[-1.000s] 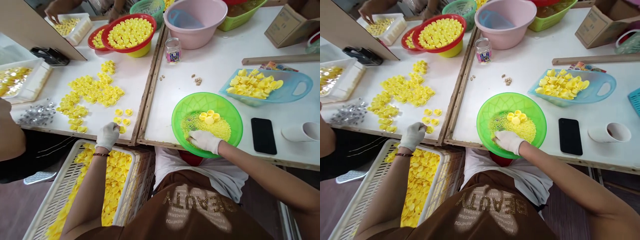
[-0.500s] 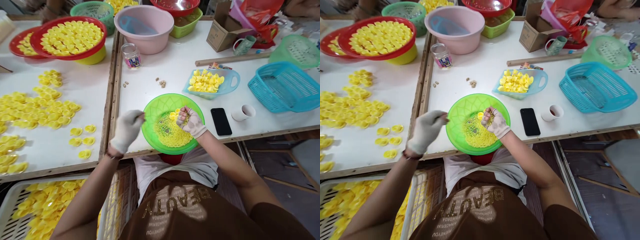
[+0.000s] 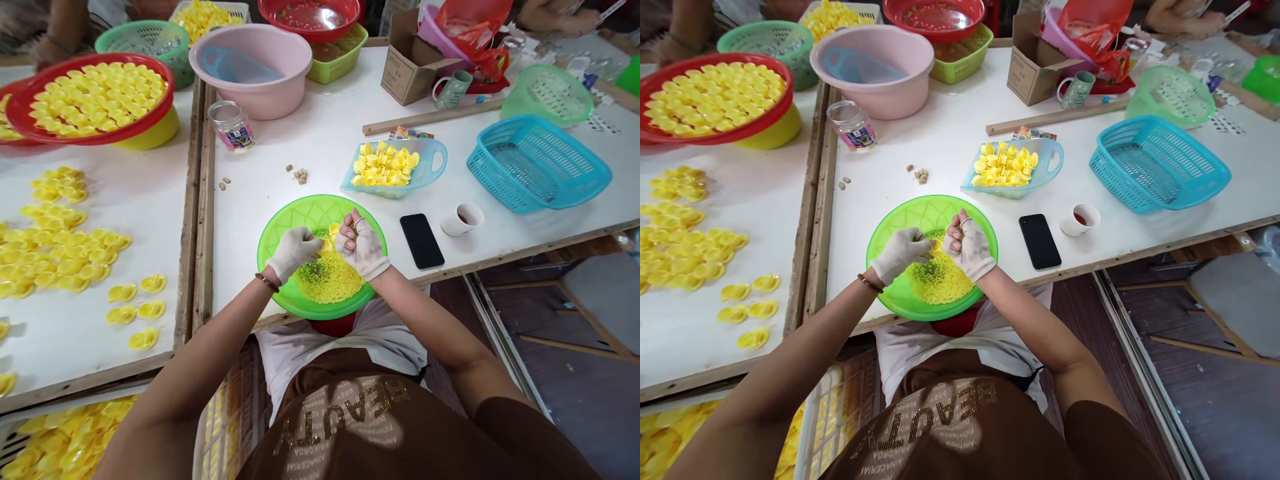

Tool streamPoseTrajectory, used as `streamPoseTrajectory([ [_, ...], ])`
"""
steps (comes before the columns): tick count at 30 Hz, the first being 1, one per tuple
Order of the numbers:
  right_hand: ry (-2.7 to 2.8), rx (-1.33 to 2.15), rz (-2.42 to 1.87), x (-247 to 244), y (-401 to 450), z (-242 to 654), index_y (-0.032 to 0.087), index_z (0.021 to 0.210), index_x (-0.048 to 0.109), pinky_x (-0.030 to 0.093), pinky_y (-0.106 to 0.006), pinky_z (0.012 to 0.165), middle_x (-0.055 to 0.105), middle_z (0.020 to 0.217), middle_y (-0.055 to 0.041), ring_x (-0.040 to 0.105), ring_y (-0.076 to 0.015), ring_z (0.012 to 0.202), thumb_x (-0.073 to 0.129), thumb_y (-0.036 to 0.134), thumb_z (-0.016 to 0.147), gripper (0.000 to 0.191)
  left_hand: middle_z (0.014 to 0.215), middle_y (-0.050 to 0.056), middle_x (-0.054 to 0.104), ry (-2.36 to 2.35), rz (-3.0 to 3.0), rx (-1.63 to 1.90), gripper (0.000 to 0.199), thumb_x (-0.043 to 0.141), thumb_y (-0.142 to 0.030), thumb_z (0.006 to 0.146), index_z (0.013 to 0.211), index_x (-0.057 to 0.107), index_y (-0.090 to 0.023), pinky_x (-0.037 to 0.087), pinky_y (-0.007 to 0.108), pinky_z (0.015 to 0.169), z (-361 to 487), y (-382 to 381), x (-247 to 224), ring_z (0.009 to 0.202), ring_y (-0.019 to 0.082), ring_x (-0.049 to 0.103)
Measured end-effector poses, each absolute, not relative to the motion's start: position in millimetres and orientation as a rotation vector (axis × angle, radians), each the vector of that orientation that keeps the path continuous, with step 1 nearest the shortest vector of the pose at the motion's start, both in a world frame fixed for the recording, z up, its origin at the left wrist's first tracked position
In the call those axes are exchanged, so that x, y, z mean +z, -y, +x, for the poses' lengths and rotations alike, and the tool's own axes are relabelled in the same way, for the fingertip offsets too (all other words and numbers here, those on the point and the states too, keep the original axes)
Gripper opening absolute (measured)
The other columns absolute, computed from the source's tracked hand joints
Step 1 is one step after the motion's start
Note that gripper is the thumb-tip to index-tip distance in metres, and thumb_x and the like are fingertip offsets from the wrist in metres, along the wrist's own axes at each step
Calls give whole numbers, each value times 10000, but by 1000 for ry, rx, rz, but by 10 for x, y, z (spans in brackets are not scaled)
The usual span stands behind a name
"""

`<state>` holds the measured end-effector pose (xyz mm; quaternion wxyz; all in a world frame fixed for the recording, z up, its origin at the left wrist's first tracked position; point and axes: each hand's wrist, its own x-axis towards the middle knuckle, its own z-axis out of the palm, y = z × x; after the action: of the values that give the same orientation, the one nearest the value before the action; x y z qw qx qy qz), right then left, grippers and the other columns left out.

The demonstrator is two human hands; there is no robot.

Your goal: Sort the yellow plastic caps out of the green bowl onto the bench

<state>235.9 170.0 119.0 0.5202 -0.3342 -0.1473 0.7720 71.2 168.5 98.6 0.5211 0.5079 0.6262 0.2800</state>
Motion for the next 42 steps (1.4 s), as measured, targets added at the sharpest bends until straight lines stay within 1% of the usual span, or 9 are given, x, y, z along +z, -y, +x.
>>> streamPoseTrajectory([
  [5,507,1657,-756,1293,-1637,2162,237,798,448,368,-213,433,444,577,80,450,-82,453,574,600,979,425,706,1,610,-1247,935,894,404,851,-451,685,799,608,-148,560,256,594,751,-1339,1018,610,125,635],
  [9,571,1591,-707,1305,-1591,2072,242,779,454,424,-245,456,463,587,71,511,-108,497,597,606,960,431,671,-4,602,-1247,872,968,438,855,-495,656,753,622,-137,559,242,594,813,-1267,1018,588,108,612],
  [14,570,1586,-745,1290,-1585,2071,239,769,458,417,-238,471,459,583,71,498,-100,493,594,597,966,430,644,-2,615,-1239,880,988,430,852,-497,656,743,624,-143,562,248,594,826,-1274,990,569,112,614],
  [20,446,1679,-759,1336,-1629,2170,223,762,462,220,-196,380,382,520,101,300,-54,383,586,571,984,432,641,-4,621,-1224,896,1025,404,864,-465,658,753,647,-138,571,256,620,757,-1269,990,576,114,618],
  [23,445,1717,-805,1345,-1609,2252,218,763,468,202,-189,379,373,507,103,275,-48,374,578,567,992,432,673,5,643,-1220,851,1035,408,883,-451,629,756,654,-139,588,275,651,677,-1264,1025,595,120,630],
  [26,467,1704,-810,1302,-1566,2270,219,779,484,244,-190,391,403,522,96,321,-53,381,579,558,994,413,662,19,641,-1270,881,947,417,878,-467,620,720,645,-137,574,268,609,618,-1251,1040,593,132,634],
  [31,542,1661,-757,1193,-1515,2146,234,801,498,403,-234,470,473,580,70,514,-102,477,604,569,972,392,619,8,595,-1300,953,877,422,856,-484,628,671,619,-137,523,234,544,659,-1212,1006,555,113,589],
  [38,447,1659,-802,1201,-1532,2097,243,767,445,438,-255,531,420,562,75,483,-110,492,575,581,988,425,642,16,624,-1286,861,941,443,884,-483,586,700,635,-134,571,272,623,708,-1209,995,582,116,601],
  [42,359,1690,-777,1209,-1529,2095,239,771,438,436,-252,543,417,565,70,480,-111,500,497,523,1045,399,644,20,634,-1296,852,954,435,889,-472,586,710,655,-128,577,275,639,708,-1218,979,587,118,610],
])
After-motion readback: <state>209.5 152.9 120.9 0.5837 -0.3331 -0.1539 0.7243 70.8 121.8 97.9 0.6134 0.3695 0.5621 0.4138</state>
